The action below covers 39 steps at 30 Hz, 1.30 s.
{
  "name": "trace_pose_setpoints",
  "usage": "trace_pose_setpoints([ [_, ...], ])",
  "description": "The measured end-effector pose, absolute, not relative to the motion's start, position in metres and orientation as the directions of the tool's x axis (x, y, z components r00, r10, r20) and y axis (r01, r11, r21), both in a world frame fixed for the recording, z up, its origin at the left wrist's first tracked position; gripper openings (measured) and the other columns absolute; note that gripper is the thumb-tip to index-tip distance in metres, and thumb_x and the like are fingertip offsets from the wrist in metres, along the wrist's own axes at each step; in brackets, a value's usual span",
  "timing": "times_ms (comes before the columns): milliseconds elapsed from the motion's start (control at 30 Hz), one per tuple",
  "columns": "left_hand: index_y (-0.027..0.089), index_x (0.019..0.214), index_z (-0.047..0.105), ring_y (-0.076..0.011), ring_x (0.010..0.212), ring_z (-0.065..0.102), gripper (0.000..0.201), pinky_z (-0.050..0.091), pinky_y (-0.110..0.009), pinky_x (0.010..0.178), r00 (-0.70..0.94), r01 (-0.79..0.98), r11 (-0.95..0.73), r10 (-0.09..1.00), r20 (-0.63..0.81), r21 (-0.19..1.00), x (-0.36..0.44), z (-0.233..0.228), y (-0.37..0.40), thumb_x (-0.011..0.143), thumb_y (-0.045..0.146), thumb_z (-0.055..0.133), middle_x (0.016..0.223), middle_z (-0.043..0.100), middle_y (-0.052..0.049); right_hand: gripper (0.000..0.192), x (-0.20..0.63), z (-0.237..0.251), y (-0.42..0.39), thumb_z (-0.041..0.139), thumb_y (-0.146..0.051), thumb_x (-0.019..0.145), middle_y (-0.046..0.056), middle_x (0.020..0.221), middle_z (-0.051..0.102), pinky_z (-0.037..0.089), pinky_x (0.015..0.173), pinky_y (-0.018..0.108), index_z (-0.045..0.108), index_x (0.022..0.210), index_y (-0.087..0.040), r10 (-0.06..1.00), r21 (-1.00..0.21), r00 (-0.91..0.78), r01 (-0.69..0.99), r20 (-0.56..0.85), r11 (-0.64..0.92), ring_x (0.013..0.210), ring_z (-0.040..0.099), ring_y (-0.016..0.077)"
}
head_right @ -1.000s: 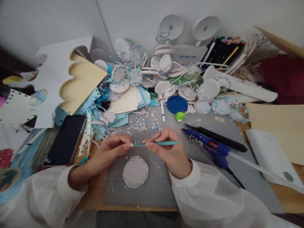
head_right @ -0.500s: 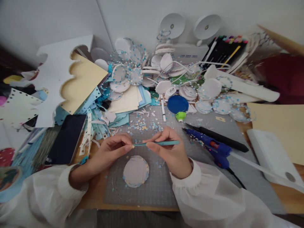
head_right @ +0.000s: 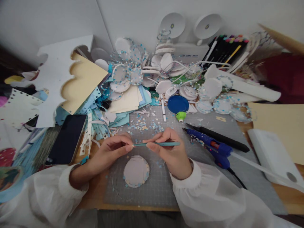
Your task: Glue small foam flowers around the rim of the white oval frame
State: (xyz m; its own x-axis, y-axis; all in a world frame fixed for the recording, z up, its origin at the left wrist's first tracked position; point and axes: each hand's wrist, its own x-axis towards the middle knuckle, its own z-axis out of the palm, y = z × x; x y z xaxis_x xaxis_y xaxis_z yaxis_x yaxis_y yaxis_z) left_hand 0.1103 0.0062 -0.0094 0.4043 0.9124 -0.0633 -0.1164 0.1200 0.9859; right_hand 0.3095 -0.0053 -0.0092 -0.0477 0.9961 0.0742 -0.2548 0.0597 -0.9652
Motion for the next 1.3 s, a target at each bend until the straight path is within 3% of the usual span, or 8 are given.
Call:
trace_pose_setpoints([
  [333, 0.015, 0.075, 0.070, -0.0109, 0.068, 0.051, 0.014, 0.041, -0.021, 0.061, 0.436, -0.141, 0.174, 0.895, -0.096, 0.975, 0.1089, -0.0070, 0.0045, 0.080, 0.028, 0.069, 0.073, 0.059, -0.003, 0.031, 0.3093, -0.0066, -0.0042, 0.080, -0.027, 0.068, -0.005, 0.068, 0.068, 0.058, 0.068, 0.031, 0.049, 0.066, -0.023, 0.997, -0.950, -0.075, -0.311, -0.019, -0.041, 0.068, 0.070, 0.0154],
  [600, 0.015, 0.075, 0.071, -0.0108, 0.067, 0.051, 0.013, 0.040, -0.021, 0.060, 0.433, -0.155, 0.164, 0.897, -0.082, 0.974, 0.1085, -0.0091, 0.0049, 0.079, 0.027, 0.071, 0.072, 0.059, -0.003, 0.036, 0.3099, -0.0061, 0.0008, 0.080, -0.031, 0.065, -0.006, 0.060, 0.061, 0.050, 0.051, 0.026, 0.045, 0.063, -0.023, 0.974, -0.893, -0.147, -0.394, -0.172, -0.217, 0.051, 0.055, 0.0101],
  [733, 0.016, 0.073, 0.071, -0.0110, 0.067, 0.052, 0.012, 0.040, -0.022, 0.060, 0.417, -0.160, 0.170, 0.905, -0.089, 0.972, 0.1091, -0.0098, 0.0050, 0.078, 0.027, 0.072, 0.072, 0.061, -0.003, 0.035, 0.3113, -0.0026, 0.0005, 0.081, -0.030, 0.065, -0.006, 0.058, 0.060, 0.049, 0.049, 0.024, 0.046, 0.064, -0.023, 0.983, -0.902, -0.119, -0.395, -0.136, -0.173, 0.052, 0.057, 0.0100],
  [967, 0.015, 0.069, 0.071, -0.0111, 0.064, 0.051, 0.015, 0.040, -0.022, 0.058, 0.364, -0.162, 0.171, 0.926, -0.102, 0.972, 0.1110, -0.0091, 0.0051, 0.074, 0.029, 0.075, 0.068, 0.060, -0.002, 0.032, 0.3090, -0.0017, -0.0035, 0.080, -0.029, 0.066, -0.002, 0.070, 0.070, 0.057, 0.067, 0.032, 0.049, 0.066, -0.022, 0.994, -0.953, -0.075, -0.288, -0.079, -0.097, 0.068, 0.070, 0.0179],
  [1167, 0.015, 0.069, 0.072, -0.0098, 0.061, 0.049, 0.011, 0.038, -0.021, 0.055, 0.372, -0.153, 0.167, 0.923, -0.100, 0.974, 0.1112, -0.0096, 0.0054, 0.073, 0.025, 0.075, 0.065, 0.057, -0.001, 0.031, 0.3093, -0.0054, -0.0032, 0.080, -0.027, 0.066, -0.003, 0.068, 0.068, 0.058, 0.072, 0.035, 0.050, 0.065, -0.022, 0.993, -0.949, -0.092, -0.301, -0.075, -0.100, 0.065, 0.069, 0.0160],
  [1300, 0.015, 0.070, 0.071, -0.0100, 0.062, 0.050, 0.010, 0.038, -0.021, 0.056, 0.375, -0.154, 0.166, 0.922, -0.098, 0.974, 0.1109, -0.0105, 0.0050, 0.074, 0.024, 0.075, 0.067, 0.059, -0.001, 0.031, 0.3089, -0.0034, -0.0023, 0.081, -0.024, 0.065, -0.006, 0.062, 0.063, 0.058, 0.068, 0.032, 0.050, 0.064, -0.022, 0.994, -0.928, -0.072, -0.358, -0.083, -0.103, 0.055, 0.061, 0.0111],
])
